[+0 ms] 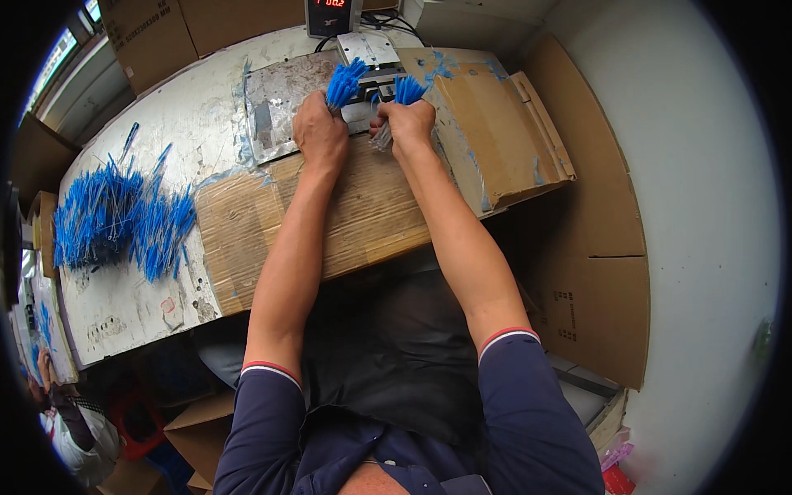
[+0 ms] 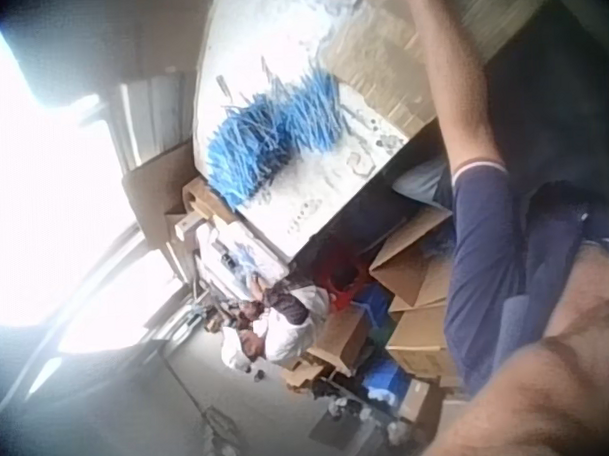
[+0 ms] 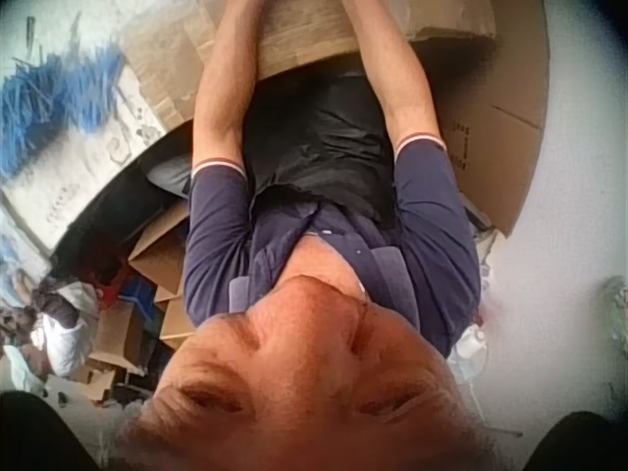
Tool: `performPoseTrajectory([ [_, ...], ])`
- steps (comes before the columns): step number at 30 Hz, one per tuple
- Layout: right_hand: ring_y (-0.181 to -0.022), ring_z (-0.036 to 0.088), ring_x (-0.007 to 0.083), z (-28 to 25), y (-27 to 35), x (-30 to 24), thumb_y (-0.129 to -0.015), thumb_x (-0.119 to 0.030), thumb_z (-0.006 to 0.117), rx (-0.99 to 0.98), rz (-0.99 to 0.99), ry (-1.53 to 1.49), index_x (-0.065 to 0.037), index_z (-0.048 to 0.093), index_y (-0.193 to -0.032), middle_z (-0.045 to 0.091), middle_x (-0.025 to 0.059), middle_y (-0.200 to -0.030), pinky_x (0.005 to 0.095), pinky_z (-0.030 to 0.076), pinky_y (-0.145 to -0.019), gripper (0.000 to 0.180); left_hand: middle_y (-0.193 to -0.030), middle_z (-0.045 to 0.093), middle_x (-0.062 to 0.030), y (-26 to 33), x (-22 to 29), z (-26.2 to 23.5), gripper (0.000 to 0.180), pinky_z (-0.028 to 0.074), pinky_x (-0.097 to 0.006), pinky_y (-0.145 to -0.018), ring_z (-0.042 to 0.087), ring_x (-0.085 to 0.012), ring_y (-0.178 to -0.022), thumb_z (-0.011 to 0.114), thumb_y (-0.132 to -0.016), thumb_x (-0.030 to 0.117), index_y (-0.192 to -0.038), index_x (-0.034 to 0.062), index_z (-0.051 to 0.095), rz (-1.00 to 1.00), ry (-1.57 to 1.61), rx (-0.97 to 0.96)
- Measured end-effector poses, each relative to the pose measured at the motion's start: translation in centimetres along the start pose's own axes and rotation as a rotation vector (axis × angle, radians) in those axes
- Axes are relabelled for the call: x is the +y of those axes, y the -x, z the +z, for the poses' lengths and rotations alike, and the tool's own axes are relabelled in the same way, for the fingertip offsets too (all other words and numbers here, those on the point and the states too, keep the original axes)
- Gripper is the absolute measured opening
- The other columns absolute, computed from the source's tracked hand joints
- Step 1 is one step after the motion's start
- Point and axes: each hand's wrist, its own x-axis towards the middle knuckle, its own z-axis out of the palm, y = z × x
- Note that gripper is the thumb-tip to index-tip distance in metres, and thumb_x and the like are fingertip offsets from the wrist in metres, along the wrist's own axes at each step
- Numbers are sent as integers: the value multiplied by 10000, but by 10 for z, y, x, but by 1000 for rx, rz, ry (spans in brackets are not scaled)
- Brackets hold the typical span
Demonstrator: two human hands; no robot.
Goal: The person is using a machine to assemble or press components into blue brushes at a workbench.
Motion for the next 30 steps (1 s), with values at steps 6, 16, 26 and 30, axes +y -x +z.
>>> performPoseTrajectory([
  [6,-599,693,265,-13,2,0,-826,-1,710,-63,143,-208,65,639,-855,682,153,-774,372,612,-514,101,-931,707,-195,2,1,-2,188,495,-519,-783,669,-418,-895,620,-837,41,-1021,48,657,-4,29,-98],
  [16,-610,694,255,-16,12,-2,-797,45,747,-67,69,-180,25,633,-868,683,133,-780,382,620,-526,135,-934,720,-193,1,3,-5,248,513,-500,-806,687,-400,-910,616,-796,22,-1032,65,679,17,17,-180],
  [26,-572,683,236,-24,24,-6,-797,69,679,-149,66,-87,10,632,-853,679,131,-766,363,601,-477,94,-908,685,-164,2,-2,-4,189,498,-468,-817,659,-366,-884,598,-767,3,-949,20,641,147,-38,-154],
  [30,-532,667,222,-24,24,-11,-784,80,667,-168,57,53,8,620,-799,658,124,-694,338,570,-445,87,-897,671,-164,3,1,-1,144,500,-469,-799,654,-375,-875,590,-788,13,-925,31,628,97,-81,-135],
])
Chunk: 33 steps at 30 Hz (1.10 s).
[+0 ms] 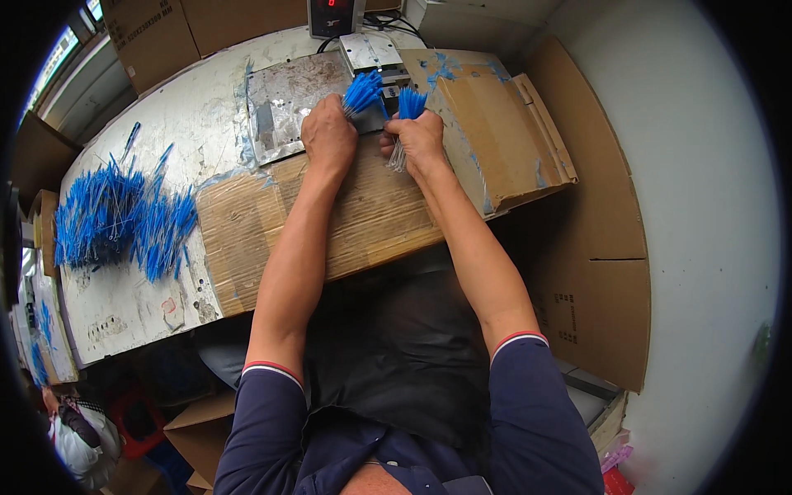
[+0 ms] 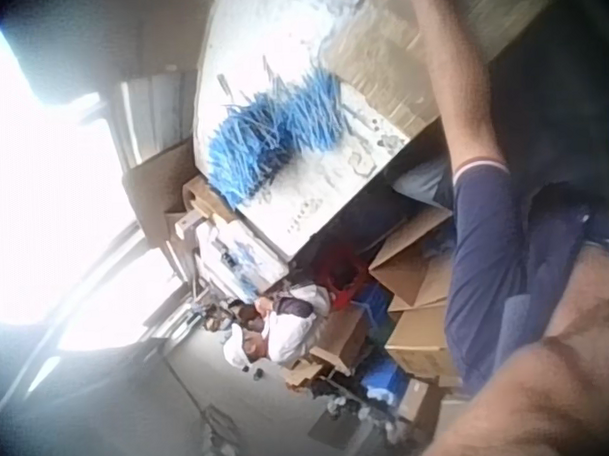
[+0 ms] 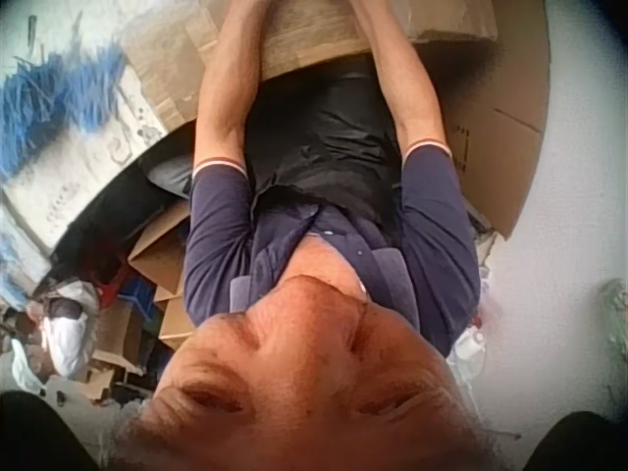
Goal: The person is using a machine to assemble or press components into blue brushes at a workbench.
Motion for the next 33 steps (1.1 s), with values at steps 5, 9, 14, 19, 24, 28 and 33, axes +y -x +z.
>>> performPoseTrajectory([
  [5,-503,651,218,10,-13,-1,-792,85,655,77,-1,71,2,588,-740,638,130,-655,331,543,-423,119,-917,659,-170,-2,0,-2,129,498,-473,-795,647,-382,-887,579,-816,16,-937,33,621,-121,11,84],
  [9,-479,638,226,16,-22,-2,-784,104,654,118,13,83,8,563,-720,630,146,-646,346,529,-402,147,-943,659,-163,-3,-1,-1,145,491,-479,-806,637,-379,-912,574,-831,14,-966,35,621,-155,81,83],
  [14,-463,630,235,24,-21,-4,-767,116,667,160,3,69,6,552,-708,625,148,-635,355,518,-387,170,-986,654,-155,-3,-4,0,156,473,-470,-862,612,-370,-997,578,-839,24,-987,36,626,-105,86,145],
  [19,-476,637,247,21,-23,1,-792,55,690,123,-28,-19,34,591,-733,627,153,-642,363,530,-406,117,-986,675,-159,-5,-5,2,173,475,-499,-868,621,-389,-980,644,-843,51,-1016,55,646,-61,115,242],
  [24,-553,670,260,9,-24,6,-828,-26,713,82,46,-167,60,620,-824,655,162,-735,385,580,-458,126,-960,684,-174,0,0,-1,214,479,-497,-871,635,-397,-950,632,-825,32,-1037,46,655,-105,82,65],
  [28,-618,691,257,2,-19,10,-845,-22,722,16,14,-266,51,630,-908,675,149,-813,393,622,-512,134,-942,706,-191,-1,0,-4,242,500,-497,-829,667,-401,-924,610,-808,3,-1039,42,669,-59,122,6],
  [33,-625,696,241,-1,-17,12,-841,31,724,-33,-25,-222,25,646,-921,689,125,-812,380,632,-527,112,-934,720,-190,-1,-1,-3,251,511,-497,-801,684,-397,-910,609,-807,2,-1045,49,675,-60,115,-4],
])
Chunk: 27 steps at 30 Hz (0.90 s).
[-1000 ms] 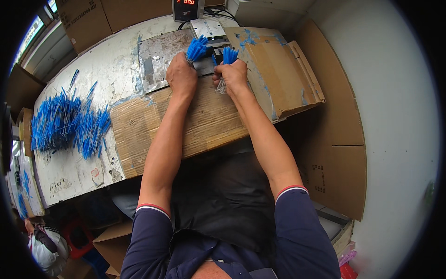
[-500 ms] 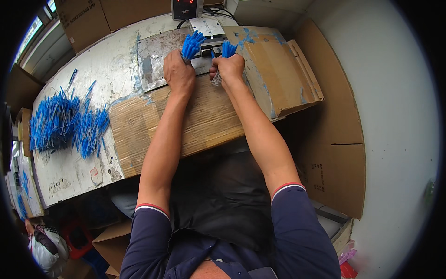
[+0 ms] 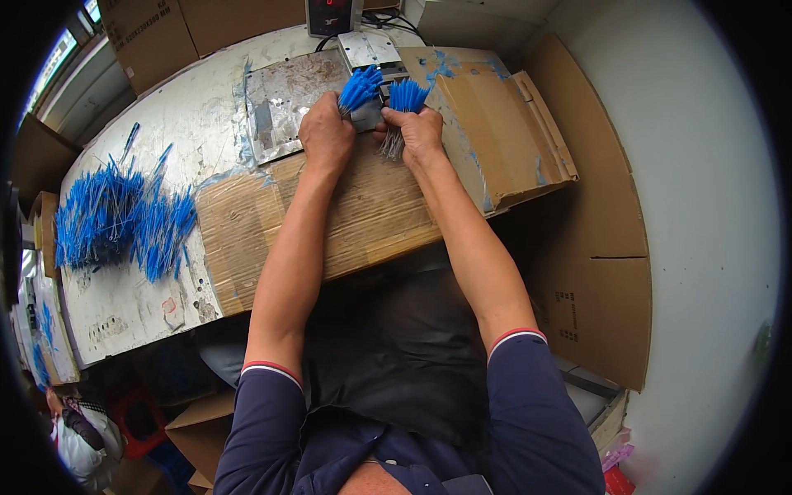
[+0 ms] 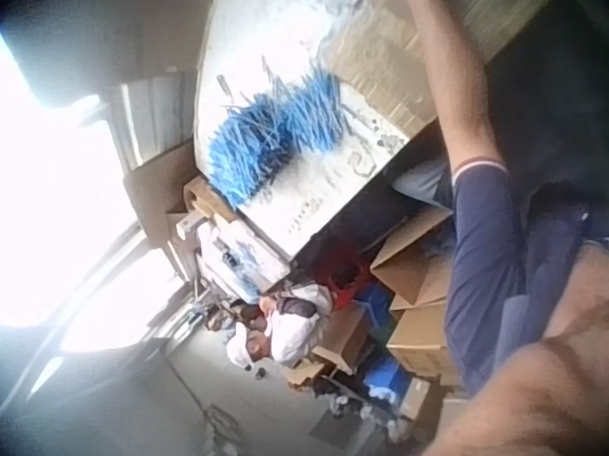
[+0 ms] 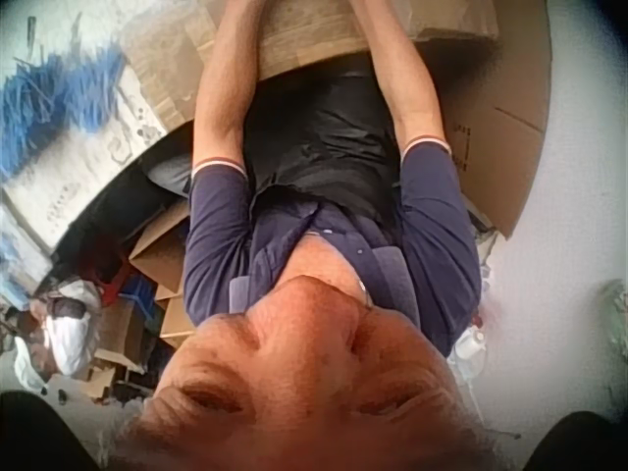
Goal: The person is using a machine to assemble or press components into blue brushes at a workbench.
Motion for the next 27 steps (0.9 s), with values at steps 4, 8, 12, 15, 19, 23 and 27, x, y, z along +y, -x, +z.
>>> performPoseTrajectory([
  [4,-671,710,257,-4,2,-1,-828,30,762,-37,48,61,26,639,-956,696,125,-854,405,642,-560,178,-947,722,-188,1,3,-1,258,513,-492,-807,686,-394,-920,608,-802,-2,-1047,46,673,-25,-2,-20],
  [8,-672,711,244,-6,3,-4,-826,34,759,-55,63,27,20,645,-942,699,121,-836,398,639,-551,163,-955,716,-184,1,3,-2,270,512,-483,-821,679,-386,-935,608,-786,-5,-1043,47,672,-19,-6,-25],
  [12,-611,702,229,-2,6,-5,-821,39,736,-25,39,-42,25,668,-884,696,115,-781,365,627,-509,94,-950,697,-179,1,0,0,263,506,-475,-836,664,-377,-940,604,-767,-4,-1020,38,663,55,-73,-56],
  [15,-614,699,218,-3,5,-3,-822,40,743,-47,9,17,21,660,-916,695,111,-789,344,618,-512,127,-947,690,-180,1,1,1,251,505,-479,-829,659,-384,-927,602,-774,-2,-1017,31,652,59,-96,-41],
  [19,-612,686,191,0,7,0,-822,45,746,-25,-25,121,22,642,-954,684,100,-790,313,597,-506,170,-951,684,-186,0,0,1,211,506,-496,-798,660,-404,-900,612,-823,14,-1032,32,642,-83,-78,59],
  [23,-607,673,171,5,3,3,-822,55,733,24,-66,221,22,630,-953,670,88,-780,300,584,-497,169,-951,681,-184,-2,-2,1,180,503,-505,-780,661,-411,-890,640,-851,36,-1031,40,642,-141,11,184],
  [27,-588,663,165,11,-6,6,-814,57,730,77,-145,292,18,619,-926,660,85,-763,296,569,-469,162,-952,679,-175,-1,-4,1,179,499,-505,-780,660,-408,-896,672,-849,51,-1026,50,642,-127,23,143],
])
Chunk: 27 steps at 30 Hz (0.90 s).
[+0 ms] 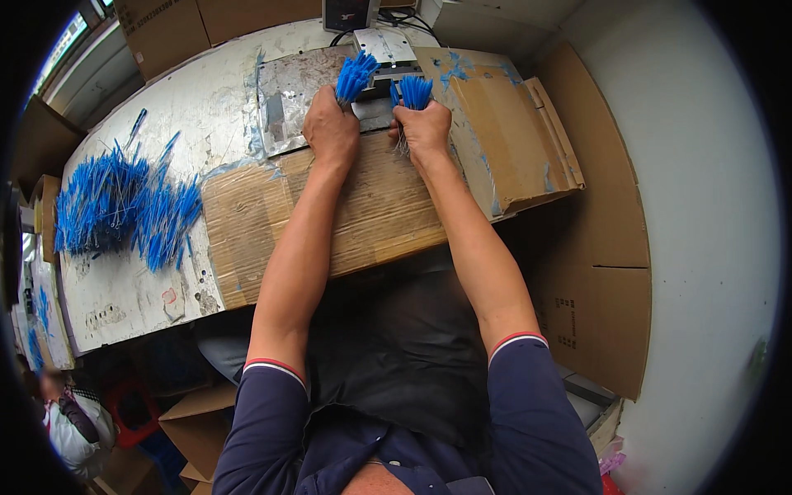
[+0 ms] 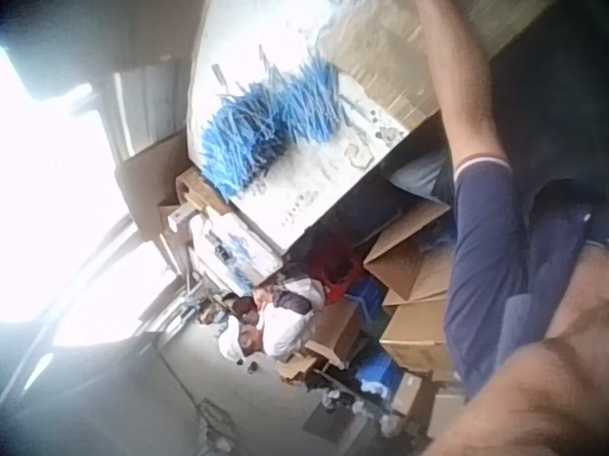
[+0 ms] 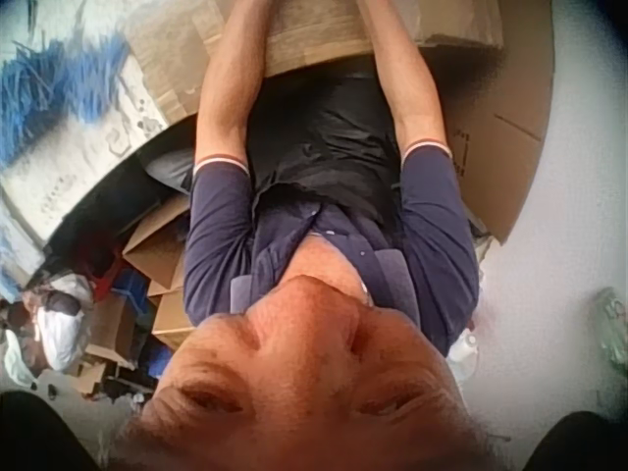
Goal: The person is using a machine to assemble or press components into blue brushes at a workbench.
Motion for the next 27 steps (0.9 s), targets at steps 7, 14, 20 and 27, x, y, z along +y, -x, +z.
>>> performPoseTrajectory([
  [7,-545,658,173,10,-6,-1,-808,52,731,70,-11,58,17,611,-881,656,92,-731,309,573,-449,145,-941,670,-164,-1,-4,4,153,480,-495,-810,644,-393,-923,661,-851,52,-1003,53,640,28,-5,43],
  [14,-554,673,194,8,-5,-1,-813,48,728,70,15,-37,21,609,-874,669,116,-741,326,592,-470,136,-975,667,-157,0,-3,7,188,437,-455,-860,626,-356,-975,576,-824,18,-1002,42,631,79,-28,41],
  [20,-558,675,225,-1,-2,-1,-812,90,686,57,27,-232,32,609,-843,662,123,-755,347,609,-469,101,-920,699,-161,2,-2,4,141,452,-485,-815,657,-376,-915,646,-844,51,-984,64,647,65,-18,-43],
  [27,-544,667,213,-8,14,-2,-800,96,674,43,54,-179,26,609,-838,650,115,-729,342,588,-448,103,-920,715,-166,2,2,-1,194,466,-479,-824,673,-370,-918,664,-824,62,-1017,74,675,122,-89,-162],
])
